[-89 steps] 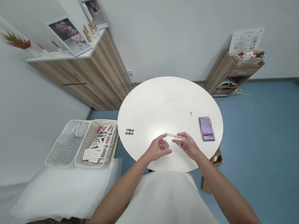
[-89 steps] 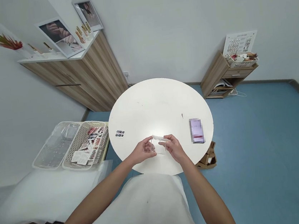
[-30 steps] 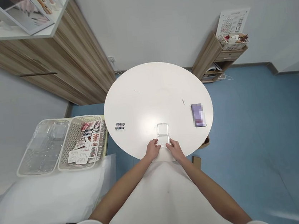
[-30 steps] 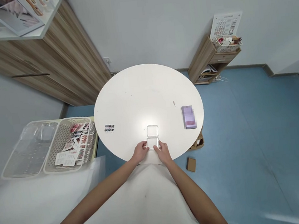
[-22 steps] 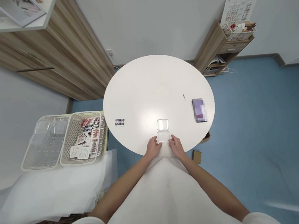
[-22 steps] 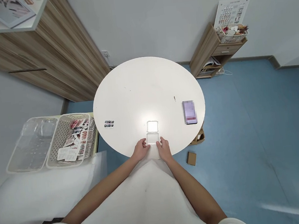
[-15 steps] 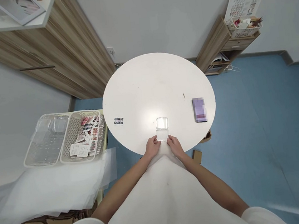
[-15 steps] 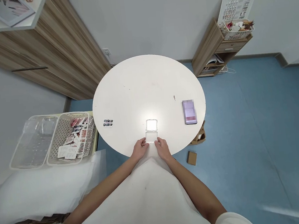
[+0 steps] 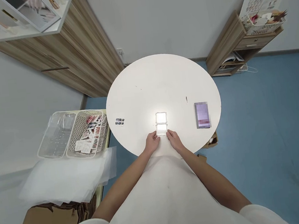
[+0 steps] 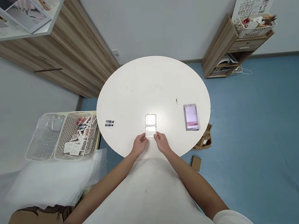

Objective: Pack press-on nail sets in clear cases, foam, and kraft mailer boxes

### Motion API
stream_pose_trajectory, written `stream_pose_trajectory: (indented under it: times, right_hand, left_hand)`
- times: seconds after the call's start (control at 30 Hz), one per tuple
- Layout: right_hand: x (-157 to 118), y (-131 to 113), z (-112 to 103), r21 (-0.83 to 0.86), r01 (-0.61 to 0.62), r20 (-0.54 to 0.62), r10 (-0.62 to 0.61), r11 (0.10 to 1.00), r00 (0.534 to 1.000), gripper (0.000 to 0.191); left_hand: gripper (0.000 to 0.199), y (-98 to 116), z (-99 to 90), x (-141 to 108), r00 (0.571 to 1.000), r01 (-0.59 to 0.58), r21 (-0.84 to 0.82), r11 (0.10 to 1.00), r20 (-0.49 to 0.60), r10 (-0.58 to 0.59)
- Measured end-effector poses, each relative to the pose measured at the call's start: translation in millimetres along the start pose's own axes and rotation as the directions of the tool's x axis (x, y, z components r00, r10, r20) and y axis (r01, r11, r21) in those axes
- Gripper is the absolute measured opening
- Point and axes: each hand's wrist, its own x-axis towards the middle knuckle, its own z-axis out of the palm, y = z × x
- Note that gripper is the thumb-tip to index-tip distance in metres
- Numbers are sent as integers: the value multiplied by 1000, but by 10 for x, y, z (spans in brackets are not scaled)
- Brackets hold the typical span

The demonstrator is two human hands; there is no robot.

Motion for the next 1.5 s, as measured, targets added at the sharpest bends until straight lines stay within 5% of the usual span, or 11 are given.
stream_pose_trajectory:
  times: [0.43,0.7,0.8,0.9,1.2,1.33,1.5]
  right_hand:
    - [-55,55,71,25,-122,-49,123,992,991,49]
    - [-126,-5,75,-122,-84,-152,65,989,986,49]
    - [-128,-179,198,-330,82,-177,-148,940,973,50]
    - [-50,-398,465,-438,197,-85,-258,877,962,48]
    - [451,-663,1572,-601,224,185,-139,768,973,53]
    - [762,-803,1868,-666,224,199,-119,712,973,54]
    - [1085,-952,2067,-753,161,134,-90,638,987,56]
  left_hand:
    - [45,-2,0,13,1000,-12,107,994,10,11]
    - [45,-91,-130,21,997,-11,58,998,71,7]
    - [41,-152,-338,54,997,-68,95,993,55,63]
    - [35,-196,-695,117,989,-149,194,970,27,146]
    - [43,-454,-2041,588,969,-183,454,872,-68,239]
    - [60,-415,-2259,854,975,-208,501,840,42,216]
    - [66,-264,-2277,1127,970,-242,569,786,116,215]
